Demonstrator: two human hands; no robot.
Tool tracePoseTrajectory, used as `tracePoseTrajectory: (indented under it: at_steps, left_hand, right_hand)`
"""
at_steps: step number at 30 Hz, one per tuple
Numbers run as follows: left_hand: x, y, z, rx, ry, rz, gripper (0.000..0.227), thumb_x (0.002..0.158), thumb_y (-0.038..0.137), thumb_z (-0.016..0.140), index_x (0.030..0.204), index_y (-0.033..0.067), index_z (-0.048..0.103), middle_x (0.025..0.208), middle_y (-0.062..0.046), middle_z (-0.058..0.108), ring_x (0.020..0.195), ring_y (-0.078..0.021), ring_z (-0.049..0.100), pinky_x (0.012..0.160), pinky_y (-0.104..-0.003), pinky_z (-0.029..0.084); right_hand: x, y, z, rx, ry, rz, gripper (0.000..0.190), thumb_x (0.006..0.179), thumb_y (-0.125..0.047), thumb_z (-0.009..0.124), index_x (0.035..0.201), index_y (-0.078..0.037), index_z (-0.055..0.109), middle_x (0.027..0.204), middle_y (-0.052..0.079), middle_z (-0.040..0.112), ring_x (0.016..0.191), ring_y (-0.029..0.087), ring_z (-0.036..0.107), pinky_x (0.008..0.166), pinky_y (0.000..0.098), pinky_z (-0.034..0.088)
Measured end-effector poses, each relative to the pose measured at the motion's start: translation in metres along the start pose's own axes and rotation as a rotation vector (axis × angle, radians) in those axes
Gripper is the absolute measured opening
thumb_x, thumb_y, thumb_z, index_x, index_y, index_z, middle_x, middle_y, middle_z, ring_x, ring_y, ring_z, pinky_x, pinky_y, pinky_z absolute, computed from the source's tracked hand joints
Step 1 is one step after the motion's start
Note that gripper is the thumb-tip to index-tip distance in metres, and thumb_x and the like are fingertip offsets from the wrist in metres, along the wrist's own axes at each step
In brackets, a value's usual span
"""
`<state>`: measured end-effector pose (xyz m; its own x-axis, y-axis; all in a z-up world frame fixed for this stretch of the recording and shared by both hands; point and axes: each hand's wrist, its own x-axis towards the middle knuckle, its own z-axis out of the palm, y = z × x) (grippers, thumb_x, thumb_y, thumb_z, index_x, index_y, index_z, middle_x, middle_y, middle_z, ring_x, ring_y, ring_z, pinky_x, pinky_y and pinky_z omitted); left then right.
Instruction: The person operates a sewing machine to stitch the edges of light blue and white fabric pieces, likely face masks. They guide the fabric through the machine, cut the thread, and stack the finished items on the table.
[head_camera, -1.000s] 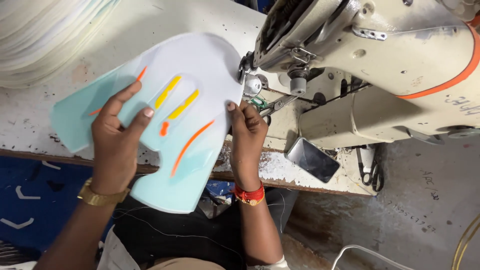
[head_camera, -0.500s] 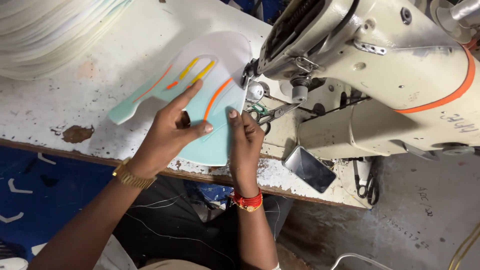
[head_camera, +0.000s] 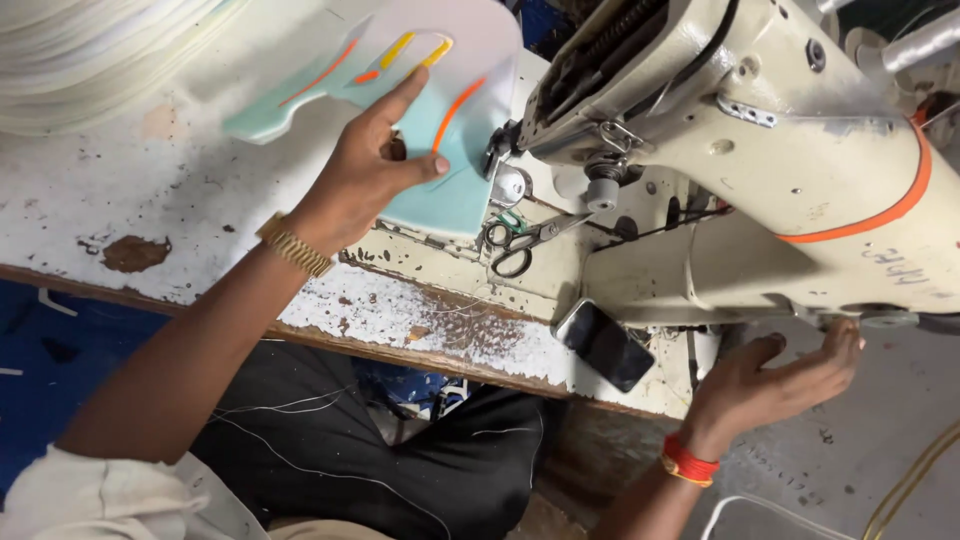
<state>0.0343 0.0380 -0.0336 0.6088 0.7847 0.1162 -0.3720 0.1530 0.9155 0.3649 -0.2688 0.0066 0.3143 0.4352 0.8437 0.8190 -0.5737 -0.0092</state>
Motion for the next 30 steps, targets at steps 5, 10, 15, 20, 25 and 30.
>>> tracePoseTrajectory:
  at_steps: [5,10,15,20,25,30]
  left_hand:
    - [0.024,-0.005,-0.007,0.097,-0.025,0.074,0.093,0.090,-0.001,0.076,0.164,0.0010,0.019,0.173,-0.017,0.027,0.095,-0.0099,0.049,0.088,-0.025,0.054]
    - [0.060,-0.026,-0.018,0.049,-0.044,0.123,0.094,0.091,-0.003,0.077,0.163,-0.0019,0.016,0.173,-0.016,0.019,0.143,-0.0128,0.046,0.115,-0.027,0.050]
    - [0.062,-0.019,-0.012,0.075,-0.005,0.091,0.093,0.089,-0.002,0.076,0.163,-0.0026,0.019,0.172,-0.017,0.027,0.139,-0.0163,0.048,0.111,-0.030,0.049]
    - [0.058,-0.030,-0.018,0.087,-0.006,0.094,0.092,0.089,-0.003,0.077,0.161,-0.0049,0.019,0.170,-0.016,0.023,0.150,-0.0182,0.035,0.116,-0.031,0.045]
    - [0.084,-0.062,-0.032,0.328,0.033,0.074,0.085,0.090,0.010,0.082,0.160,0.0051,0.033,0.161,-0.018,0.040,0.139,-0.0185,0.045,0.105,-0.033,0.050]
    - [0.020,0.022,-0.018,0.975,0.033,-0.076,0.069,0.099,0.027,0.072,0.158,0.0158,0.039,0.103,-0.019,0.072,0.084,-0.0312,0.069,0.077,-0.043,0.056]
  right_hand:
    - [0.007,0.011,0.001,0.075,-0.063,-0.016,0.051,0.091,0.009,0.050,0.142,0.005,0.052,0.145,0.021,0.047,0.140,0.037,0.044,0.115,0.0560,0.038]
    - [-0.003,0.006,0.012,0.096,0.042,0.101,0.050,0.089,0.011,0.055,0.138,0.001,0.057,0.148,0.017,0.051,0.138,0.037,0.048,0.109,0.0538,0.041]
    - [-0.029,-0.008,0.032,0.186,0.100,0.089,0.064,0.080,0.021,0.043,0.141,0.006,0.050,0.153,0.021,0.044,0.141,0.040,0.050,0.101,0.0454,0.053]
    - [-0.014,0.010,0.028,0.244,0.086,0.136,0.063,0.089,0.022,0.046,0.149,0.003,0.051,0.160,0.021,0.041,0.137,0.034,0.059,0.075,0.0346,0.050]
    - [0.004,-0.037,-0.003,0.138,0.080,0.197,0.066,0.081,0.022,0.039,0.143,0.004,0.053,0.140,0.015,0.043,0.115,0.025,0.056,0.074,0.0347,0.041]
    - [-0.083,-0.176,0.003,0.488,-0.094,0.054,0.043,0.095,0.006,0.060,0.137,0.004,0.051,0.134,0.020,0.053,0.116,0.038,0.047,0.100,0.0508,0.039]
